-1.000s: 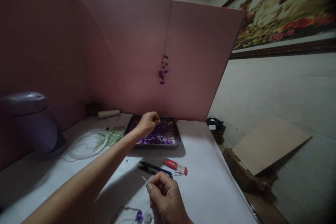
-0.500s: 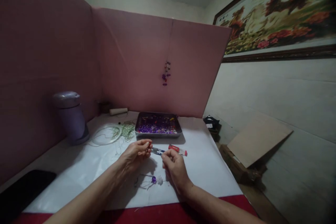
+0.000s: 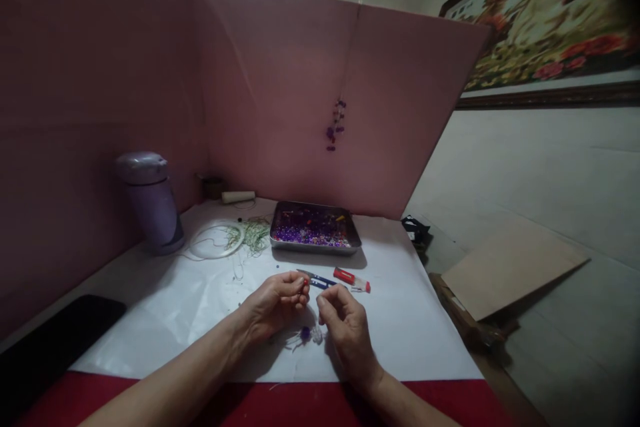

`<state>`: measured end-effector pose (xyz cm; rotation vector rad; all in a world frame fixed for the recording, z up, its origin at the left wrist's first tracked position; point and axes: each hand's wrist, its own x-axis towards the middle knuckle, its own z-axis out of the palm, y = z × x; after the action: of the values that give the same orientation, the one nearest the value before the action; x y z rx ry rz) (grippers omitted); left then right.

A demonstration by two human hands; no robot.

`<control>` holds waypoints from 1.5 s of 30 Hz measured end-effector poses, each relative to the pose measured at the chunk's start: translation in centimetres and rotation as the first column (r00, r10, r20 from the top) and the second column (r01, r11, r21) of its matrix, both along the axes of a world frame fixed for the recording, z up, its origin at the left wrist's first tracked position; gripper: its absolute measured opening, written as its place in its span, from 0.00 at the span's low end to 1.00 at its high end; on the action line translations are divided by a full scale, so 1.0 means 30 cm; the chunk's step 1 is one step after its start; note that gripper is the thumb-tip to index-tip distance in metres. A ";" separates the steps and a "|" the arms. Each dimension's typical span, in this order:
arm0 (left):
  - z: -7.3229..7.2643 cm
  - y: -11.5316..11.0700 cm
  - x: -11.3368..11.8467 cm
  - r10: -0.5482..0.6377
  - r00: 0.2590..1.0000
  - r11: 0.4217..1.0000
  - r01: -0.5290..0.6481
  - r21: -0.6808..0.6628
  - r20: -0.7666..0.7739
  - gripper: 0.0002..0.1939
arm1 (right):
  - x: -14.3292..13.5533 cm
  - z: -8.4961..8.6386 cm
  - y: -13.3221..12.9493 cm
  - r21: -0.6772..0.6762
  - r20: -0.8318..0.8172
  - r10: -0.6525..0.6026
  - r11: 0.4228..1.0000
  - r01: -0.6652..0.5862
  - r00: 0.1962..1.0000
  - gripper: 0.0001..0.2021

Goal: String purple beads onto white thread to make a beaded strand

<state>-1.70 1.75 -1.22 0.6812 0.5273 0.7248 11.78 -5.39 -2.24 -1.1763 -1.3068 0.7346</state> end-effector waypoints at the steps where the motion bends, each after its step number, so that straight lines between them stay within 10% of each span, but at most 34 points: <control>1: -0.003 0.000 0.001 -0.004 1.000 1.000 0.004 -0.005 0.003 0.03 | 0.002 0.000 0.000 -0.006 0.004 0.006 1.000 -0.006 1.000 0.09; 45: 0.008 -0.033 0.011 -0.044 0.999 0.999 0.043 -0.032 -0.006 0.04 | 0.007 0.002 -0.001 -0.022 0.036 -0.003 1.000 0.004 0.999 0.08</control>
<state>-1.39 0.76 -0.98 0.6638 0.5274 0.6723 11.99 -5.41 -2.18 -1.2137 -1.3288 0.7298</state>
